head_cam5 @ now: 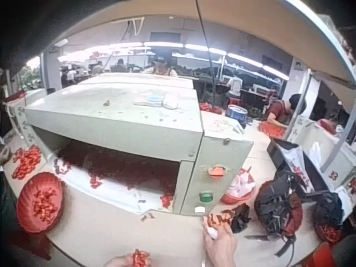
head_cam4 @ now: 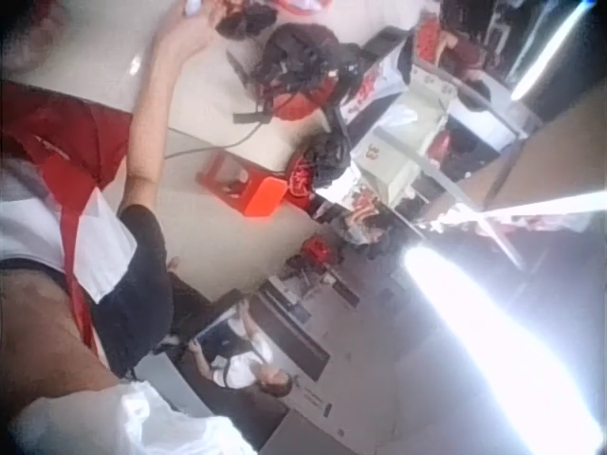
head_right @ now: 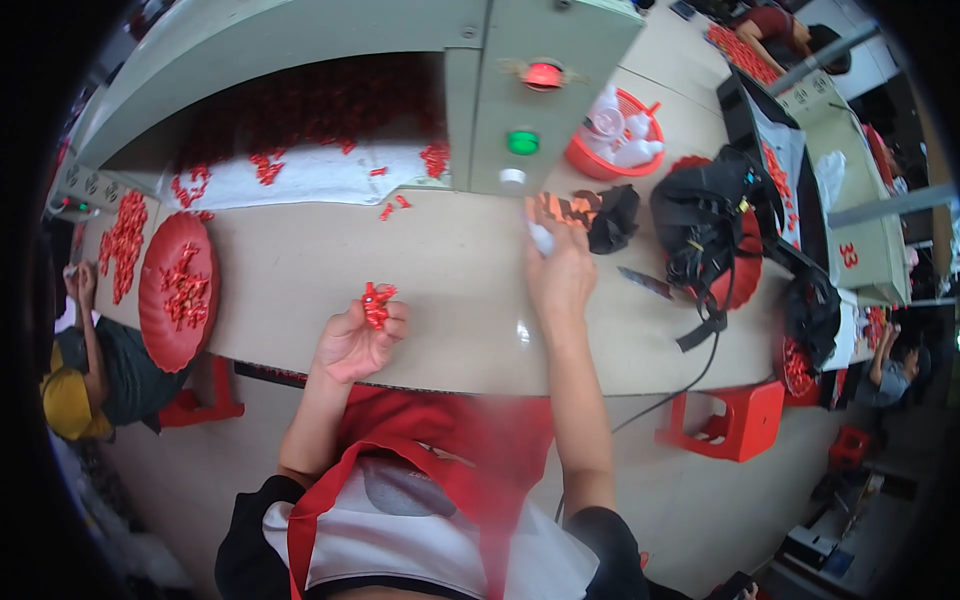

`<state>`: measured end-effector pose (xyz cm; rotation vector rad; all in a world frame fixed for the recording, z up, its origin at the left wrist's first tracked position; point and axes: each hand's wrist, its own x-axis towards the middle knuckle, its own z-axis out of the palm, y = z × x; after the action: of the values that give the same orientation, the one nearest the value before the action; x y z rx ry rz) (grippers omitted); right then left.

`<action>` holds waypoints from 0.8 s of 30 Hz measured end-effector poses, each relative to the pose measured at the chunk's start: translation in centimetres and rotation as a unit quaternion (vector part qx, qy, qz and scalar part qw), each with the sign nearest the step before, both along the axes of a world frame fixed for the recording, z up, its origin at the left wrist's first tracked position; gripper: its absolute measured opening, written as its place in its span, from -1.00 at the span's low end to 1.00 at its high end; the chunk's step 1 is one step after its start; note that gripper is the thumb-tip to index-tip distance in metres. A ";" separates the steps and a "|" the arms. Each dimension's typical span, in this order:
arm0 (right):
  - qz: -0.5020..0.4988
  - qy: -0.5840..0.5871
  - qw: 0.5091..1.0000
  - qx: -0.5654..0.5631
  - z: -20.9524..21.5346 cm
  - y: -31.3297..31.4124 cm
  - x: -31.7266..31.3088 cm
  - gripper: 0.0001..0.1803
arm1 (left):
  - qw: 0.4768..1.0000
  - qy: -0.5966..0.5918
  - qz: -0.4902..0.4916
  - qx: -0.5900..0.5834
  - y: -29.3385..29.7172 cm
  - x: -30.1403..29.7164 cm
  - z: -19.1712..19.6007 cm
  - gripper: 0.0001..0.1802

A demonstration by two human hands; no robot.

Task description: The person applies adhesive from a bottle to small red plastic components and assembles them by hand.

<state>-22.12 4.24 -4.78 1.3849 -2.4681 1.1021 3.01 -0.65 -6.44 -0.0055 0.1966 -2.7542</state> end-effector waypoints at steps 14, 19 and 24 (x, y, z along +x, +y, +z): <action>0.001 0.030 0.999 0.024 -0.3 0.5 -0.2 -0.84 | 1.000 0.001 0.016 0.007 0.2 -0.1 -0.4 -0.56; 0.153 -0.515 0.838 -0.100 6.9 2.8 5.4 -0.91 | 0.993 -0.083 0.051 -0.068 0.0 -0.1 0.5 -0.61; 0.263 -0.362 0.884 -0.134 6.9 3.6 9.9 -0.76 | 0.859 -0.339 0.210 -0.322 1.6 -2.1 4.6 -0.69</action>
<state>-12.24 7.82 2.13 1.8512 -2.1983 2.3521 0.92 0.97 -1.88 0.6470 -0.8123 -2.0947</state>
